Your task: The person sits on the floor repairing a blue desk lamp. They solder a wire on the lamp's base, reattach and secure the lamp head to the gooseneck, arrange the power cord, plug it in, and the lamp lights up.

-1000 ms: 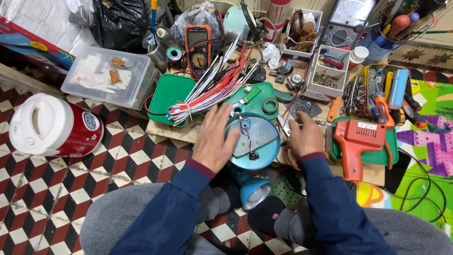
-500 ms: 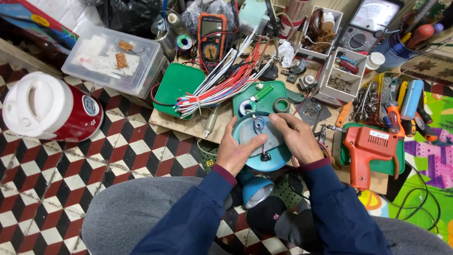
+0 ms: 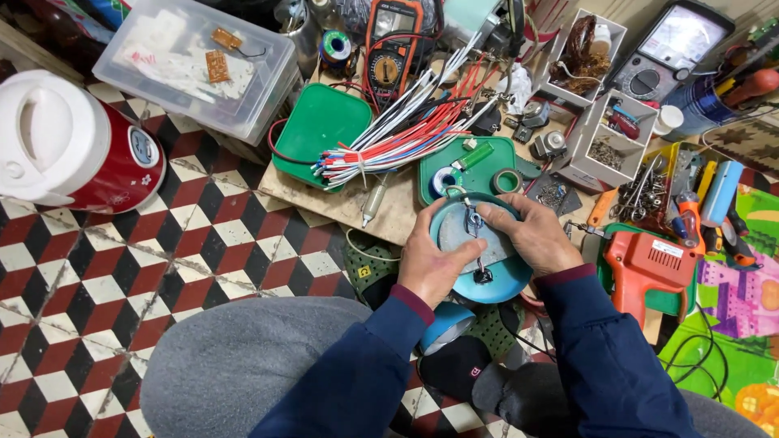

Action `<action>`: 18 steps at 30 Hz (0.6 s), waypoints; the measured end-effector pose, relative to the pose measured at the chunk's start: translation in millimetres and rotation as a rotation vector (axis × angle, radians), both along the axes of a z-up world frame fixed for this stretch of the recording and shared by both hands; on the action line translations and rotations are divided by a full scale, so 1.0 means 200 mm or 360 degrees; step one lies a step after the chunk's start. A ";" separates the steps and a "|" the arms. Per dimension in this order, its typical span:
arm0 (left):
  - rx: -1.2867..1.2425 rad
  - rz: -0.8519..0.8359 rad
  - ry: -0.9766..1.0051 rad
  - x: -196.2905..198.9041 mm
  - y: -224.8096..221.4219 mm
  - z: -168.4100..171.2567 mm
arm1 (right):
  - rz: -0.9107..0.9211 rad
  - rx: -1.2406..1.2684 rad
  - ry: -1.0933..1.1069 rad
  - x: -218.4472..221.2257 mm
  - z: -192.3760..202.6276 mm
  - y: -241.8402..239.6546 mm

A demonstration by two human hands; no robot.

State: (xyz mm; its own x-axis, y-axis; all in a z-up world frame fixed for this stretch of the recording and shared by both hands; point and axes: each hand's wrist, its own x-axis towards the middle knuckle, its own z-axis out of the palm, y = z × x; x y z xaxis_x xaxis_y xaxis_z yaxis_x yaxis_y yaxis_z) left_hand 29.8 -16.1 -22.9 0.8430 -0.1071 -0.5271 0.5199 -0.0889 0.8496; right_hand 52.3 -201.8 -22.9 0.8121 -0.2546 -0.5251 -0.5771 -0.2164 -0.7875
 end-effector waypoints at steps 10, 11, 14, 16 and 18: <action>-0.0006 0.0028 0.0030 0.00 -0.01 0.00 | 0.0063 -0.0030 -0.0026 0.00 0.02 -0.01; -0.0007 0.0026 0.0030 0.00 -0.01 0.00 | 0.0056 -0.0020 -0.0029 -0.01 0.03 0.00; -0.0030 0.0031 0.0063 0.01 -0.01 0.01 | 0.0052 -0.0022 -0.0055 -0.02 0.04 0.00; -0.0050 0.0045 0.0094 0.03 -0.02 -0.01 | 0.0061 -0.0031 -0.0078 -0.02 0.03 0.00; 0.0061 0.0102 0.0102 0.07 -0.04 -0.07 | 0.0077 -0.0050 -0.0097 -0.01 0.01 0.00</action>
